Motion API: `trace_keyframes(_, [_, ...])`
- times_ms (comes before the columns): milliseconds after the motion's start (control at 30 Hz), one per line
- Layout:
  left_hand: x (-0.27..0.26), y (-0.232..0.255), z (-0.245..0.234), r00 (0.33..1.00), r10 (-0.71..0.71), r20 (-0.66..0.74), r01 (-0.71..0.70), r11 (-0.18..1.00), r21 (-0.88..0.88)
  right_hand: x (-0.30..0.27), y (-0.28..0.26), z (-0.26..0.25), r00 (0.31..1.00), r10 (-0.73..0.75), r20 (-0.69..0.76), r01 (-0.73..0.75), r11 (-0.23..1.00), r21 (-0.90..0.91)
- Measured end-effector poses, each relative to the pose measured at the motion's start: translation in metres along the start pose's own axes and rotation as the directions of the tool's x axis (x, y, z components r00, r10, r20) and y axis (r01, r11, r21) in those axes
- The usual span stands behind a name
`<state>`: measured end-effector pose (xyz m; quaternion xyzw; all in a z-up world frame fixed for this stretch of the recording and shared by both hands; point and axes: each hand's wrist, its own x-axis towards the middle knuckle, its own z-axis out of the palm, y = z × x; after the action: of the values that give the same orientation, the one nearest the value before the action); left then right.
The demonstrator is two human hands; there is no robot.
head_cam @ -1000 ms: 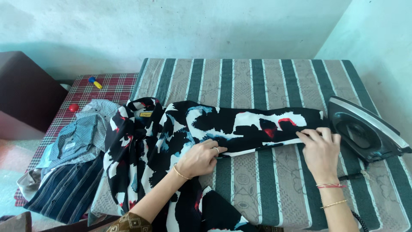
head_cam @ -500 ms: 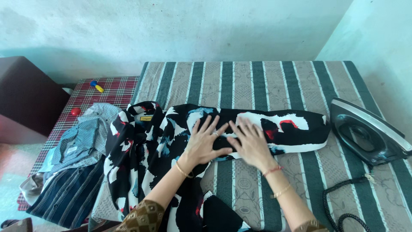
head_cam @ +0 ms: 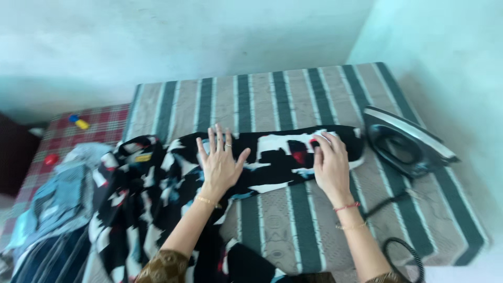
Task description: The person irons a patterned shirt laid out on a bed. They smooth the fabric with their hands, use an electric iron to press the shirt, and repeatedly adjust and reposition the garment to iron different sections.
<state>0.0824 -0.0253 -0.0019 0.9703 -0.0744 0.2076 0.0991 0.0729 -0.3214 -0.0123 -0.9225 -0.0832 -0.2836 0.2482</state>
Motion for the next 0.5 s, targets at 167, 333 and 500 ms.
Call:
trace_keyframes(167, [-0.002,0.115,0.005,0.902,0.429,-0.048,-0.412,0.822,-0.392,-0.015,0.036,-0.07,0.965,0.118,-0.236,-0.176,0.953,-0.247])
trace_keyframes(333, [0.001,0.223,0.036,0.774,0.631,-0.041,-0.568,0.665,-0.485,-0.014,0.104,-0.075,0.986,0.123,-0.112,-0.16,0.884,-0.44])
trace_keyframes(500, [0.01,0.264,0.063,0.765,0.642,-0.047,-0.594,0.676,-0.435,-0.009,0.124,-0.066,0.994,0.109,-0.016,-0.095,0.774,-0.626])
